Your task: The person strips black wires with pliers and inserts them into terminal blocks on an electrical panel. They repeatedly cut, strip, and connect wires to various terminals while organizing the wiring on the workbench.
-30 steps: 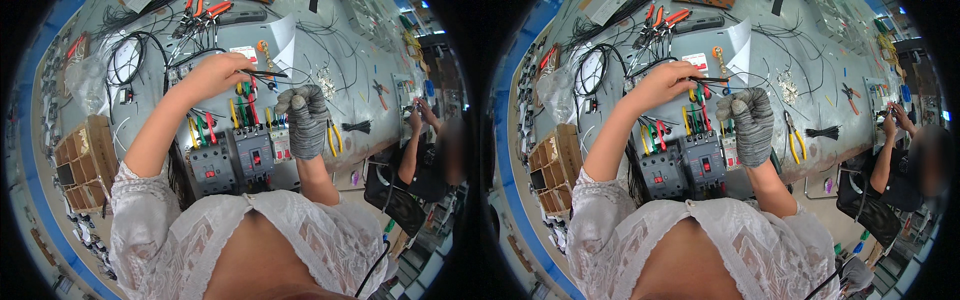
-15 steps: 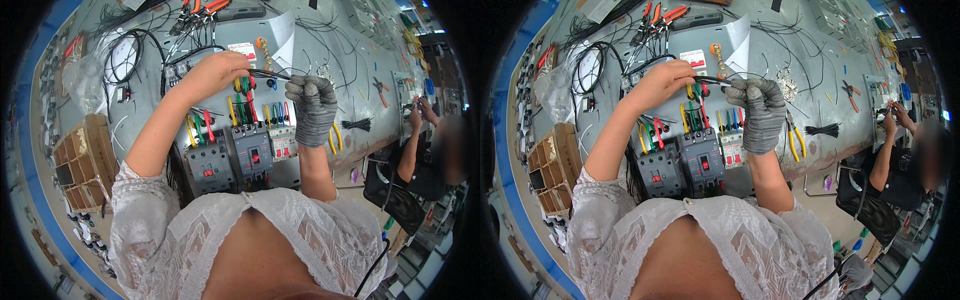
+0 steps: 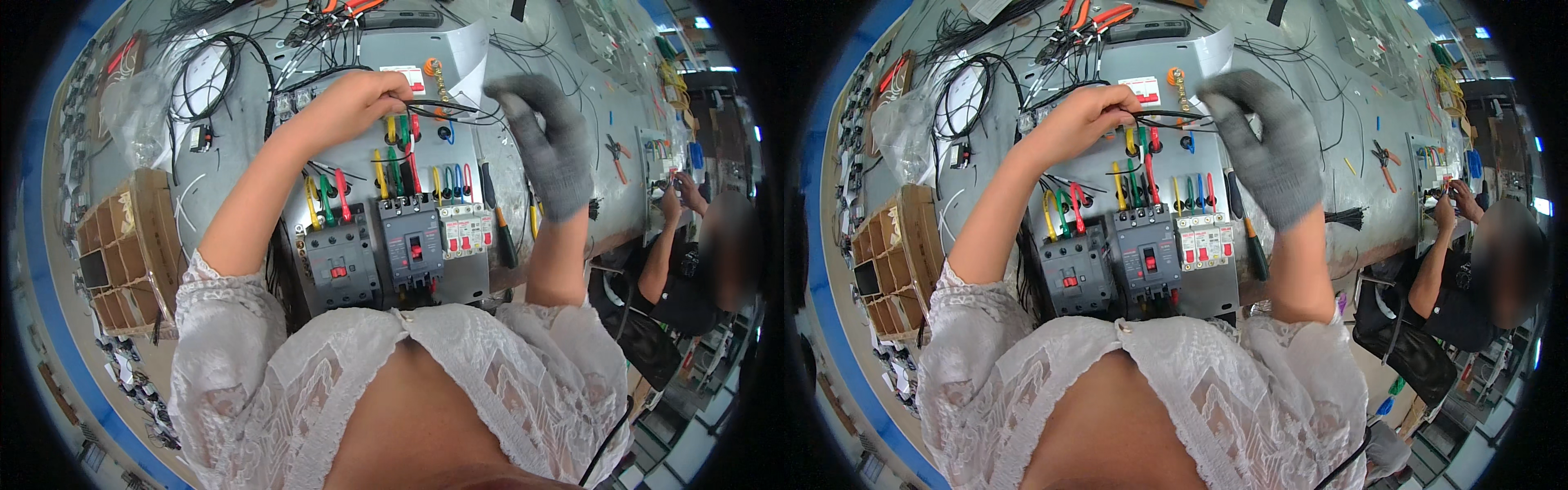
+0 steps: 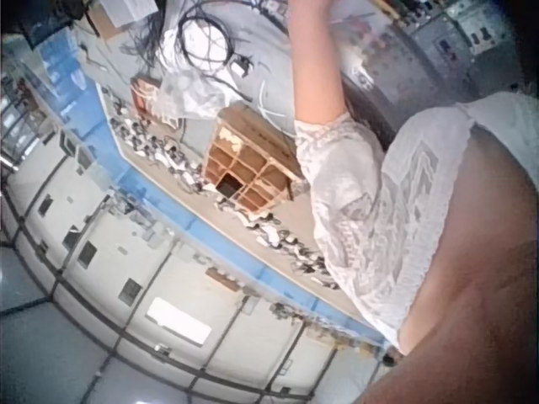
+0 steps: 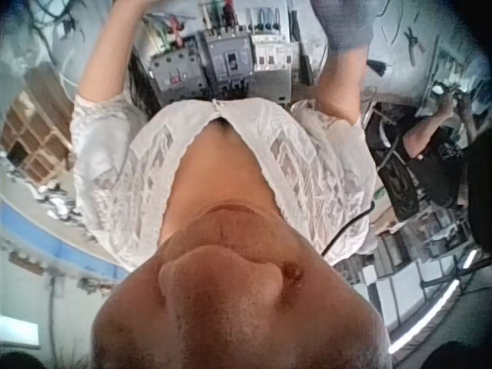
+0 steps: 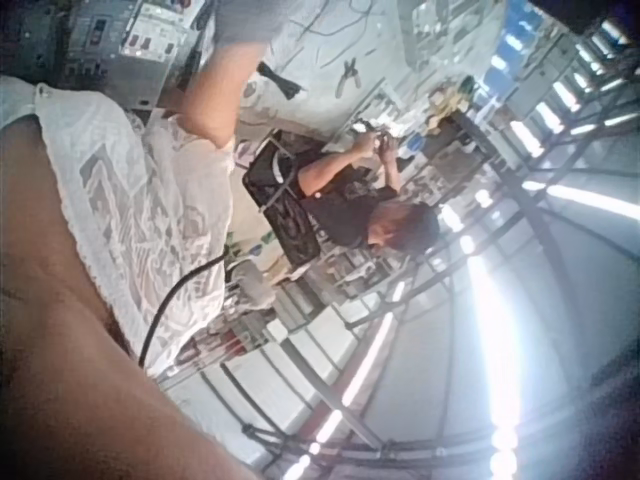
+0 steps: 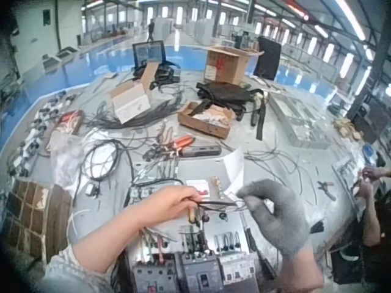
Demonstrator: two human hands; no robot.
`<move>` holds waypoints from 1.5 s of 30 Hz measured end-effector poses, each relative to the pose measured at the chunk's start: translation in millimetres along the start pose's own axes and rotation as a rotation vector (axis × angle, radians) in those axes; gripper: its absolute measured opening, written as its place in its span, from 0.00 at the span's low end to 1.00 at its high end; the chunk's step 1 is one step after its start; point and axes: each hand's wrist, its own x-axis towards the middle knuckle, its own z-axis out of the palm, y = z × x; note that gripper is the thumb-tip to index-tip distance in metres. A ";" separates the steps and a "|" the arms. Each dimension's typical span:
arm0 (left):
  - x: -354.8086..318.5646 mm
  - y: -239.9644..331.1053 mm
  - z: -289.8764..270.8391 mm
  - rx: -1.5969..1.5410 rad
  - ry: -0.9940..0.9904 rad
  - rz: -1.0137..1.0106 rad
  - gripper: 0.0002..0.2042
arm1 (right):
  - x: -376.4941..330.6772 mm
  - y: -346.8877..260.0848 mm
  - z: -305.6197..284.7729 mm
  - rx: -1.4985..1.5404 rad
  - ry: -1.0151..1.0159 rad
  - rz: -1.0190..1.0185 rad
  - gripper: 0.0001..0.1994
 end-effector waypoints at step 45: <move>18.9 -72.6 -35.6 0.957 0.119 -0.178 0.09 | 124.6 21.9 60.9 -0.171 -0.753 0.295 0.17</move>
